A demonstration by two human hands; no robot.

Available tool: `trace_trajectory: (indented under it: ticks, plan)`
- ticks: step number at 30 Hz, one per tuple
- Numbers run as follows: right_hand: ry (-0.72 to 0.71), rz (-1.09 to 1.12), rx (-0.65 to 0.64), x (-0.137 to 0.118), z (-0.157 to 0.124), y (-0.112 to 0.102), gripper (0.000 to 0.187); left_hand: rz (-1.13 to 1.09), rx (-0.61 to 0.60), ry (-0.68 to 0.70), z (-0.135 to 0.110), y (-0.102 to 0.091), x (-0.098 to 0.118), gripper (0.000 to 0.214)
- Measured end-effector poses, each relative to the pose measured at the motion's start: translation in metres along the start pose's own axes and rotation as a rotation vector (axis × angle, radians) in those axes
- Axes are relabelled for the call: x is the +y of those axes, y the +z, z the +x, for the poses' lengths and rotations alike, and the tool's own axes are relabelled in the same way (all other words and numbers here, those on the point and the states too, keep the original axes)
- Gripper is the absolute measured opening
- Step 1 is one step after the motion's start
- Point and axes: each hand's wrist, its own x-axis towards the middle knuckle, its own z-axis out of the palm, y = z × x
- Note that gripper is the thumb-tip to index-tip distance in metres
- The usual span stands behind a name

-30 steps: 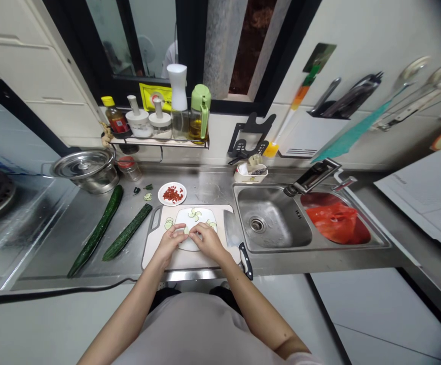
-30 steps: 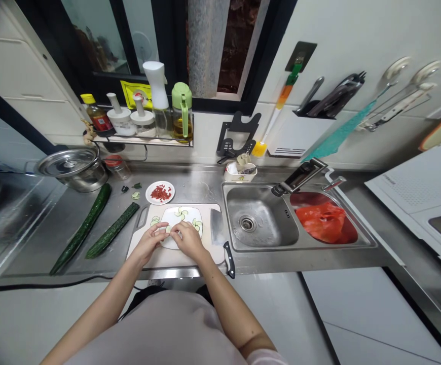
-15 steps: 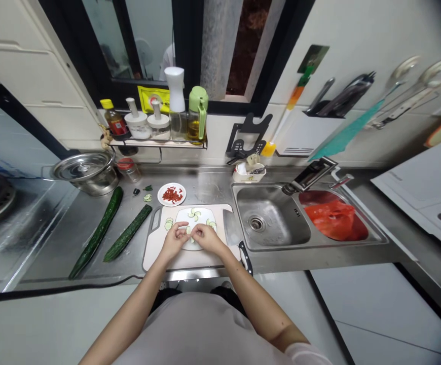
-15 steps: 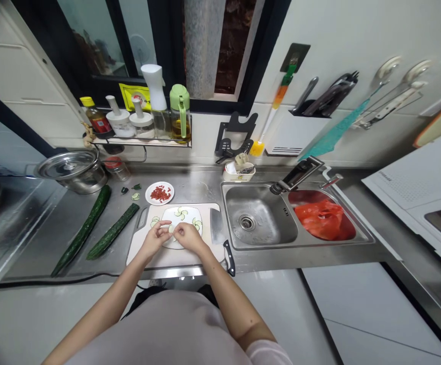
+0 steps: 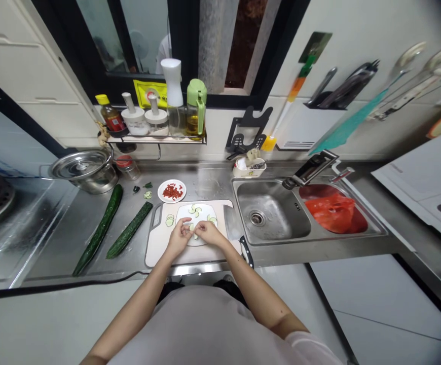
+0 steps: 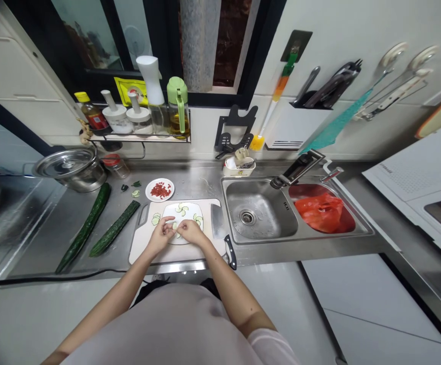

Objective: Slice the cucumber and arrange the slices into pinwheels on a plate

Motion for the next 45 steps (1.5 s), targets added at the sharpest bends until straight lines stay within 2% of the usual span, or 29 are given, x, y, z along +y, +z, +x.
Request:
trace_trajectory:
  ticks: [13, 18, 26, 31, 38, 45]
  plan:
    - [0.064, 0.026, -0.055, 0.012, 0.000, 0.002, 0.012, 0.055, -0.016, -0.005, 0.002, 0.001, -0.015, 0.040]
    - [0.050, -0.023, -0.058, 0.016, -0.002, 0.001, 0.012, 0.092, -0.039, -0.056, 0.005, -0.002, -0.021, 0.038]
    - [0.017, -0.295, -0.069, 0.013, -0.011, 0.001, 0.014, 0.457, -0.062, -0.004, 0.004, -0.004, -0.016, 0.026]
    - [0.024, -0.461, -0.060, 0.010, -0.014, 0.005, 0.015, 0.530, -0.061, 0.024, 0.004, -0.002, -0.014, 0.023]
    - [0.069, -0.706, -0.151, 0.006, -0.016, 0.010, 0.027, 0.904, -0.179, 0.001, 0.004, 0.001, -0.013, 0.028]
    - [0.054, -0.747, -0.134, 0.004, -0.022, 0.011, 0.026, 0.987, -0.180, 0.025, 0.004, 0.003, -0.015, 0.025]
